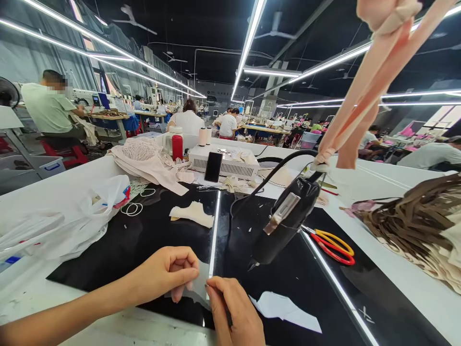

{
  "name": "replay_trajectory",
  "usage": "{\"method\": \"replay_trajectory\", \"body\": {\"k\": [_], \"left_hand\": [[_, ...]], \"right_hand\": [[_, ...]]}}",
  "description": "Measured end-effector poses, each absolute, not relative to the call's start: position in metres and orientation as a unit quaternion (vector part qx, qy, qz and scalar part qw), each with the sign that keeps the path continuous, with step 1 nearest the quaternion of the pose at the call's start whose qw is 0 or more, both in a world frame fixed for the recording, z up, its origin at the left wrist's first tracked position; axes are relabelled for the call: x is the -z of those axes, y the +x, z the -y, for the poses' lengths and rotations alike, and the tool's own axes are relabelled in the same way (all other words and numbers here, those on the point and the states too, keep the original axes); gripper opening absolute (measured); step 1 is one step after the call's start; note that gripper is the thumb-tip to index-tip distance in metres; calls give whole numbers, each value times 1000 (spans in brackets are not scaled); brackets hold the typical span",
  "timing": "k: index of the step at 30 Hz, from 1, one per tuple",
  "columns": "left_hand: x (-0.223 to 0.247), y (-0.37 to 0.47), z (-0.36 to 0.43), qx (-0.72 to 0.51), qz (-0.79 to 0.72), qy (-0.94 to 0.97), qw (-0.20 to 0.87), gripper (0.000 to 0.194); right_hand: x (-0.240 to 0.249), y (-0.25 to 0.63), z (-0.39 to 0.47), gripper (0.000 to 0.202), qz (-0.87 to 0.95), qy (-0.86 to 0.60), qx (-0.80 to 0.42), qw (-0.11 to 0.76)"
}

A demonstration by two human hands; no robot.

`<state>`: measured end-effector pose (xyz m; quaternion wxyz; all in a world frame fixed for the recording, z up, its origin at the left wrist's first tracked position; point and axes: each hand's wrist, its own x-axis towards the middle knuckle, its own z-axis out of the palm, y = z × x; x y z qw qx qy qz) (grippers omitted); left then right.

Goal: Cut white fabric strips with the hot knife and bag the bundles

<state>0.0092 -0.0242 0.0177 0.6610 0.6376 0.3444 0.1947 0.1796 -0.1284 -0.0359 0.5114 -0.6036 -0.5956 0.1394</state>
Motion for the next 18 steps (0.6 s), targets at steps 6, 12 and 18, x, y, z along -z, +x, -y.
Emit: {"method": "replay_trajectory", "body": {"k": [6, 12, 18], "left_hand": [[-17, 4, 17, -212, -362, 706, 571, 19], [-16, -1, 15, -195, -386, 833, 346, 12], [0, -3, 15, -173, -311, 919, 169, 13]], "right_hand": [[32, 179, 123, 23, 634, -615, -88, 460], [27, 177, 117, 25, 683, -618, -2, 389], [34, 179, 121, 24, 713, -625, 84, 306]]}}
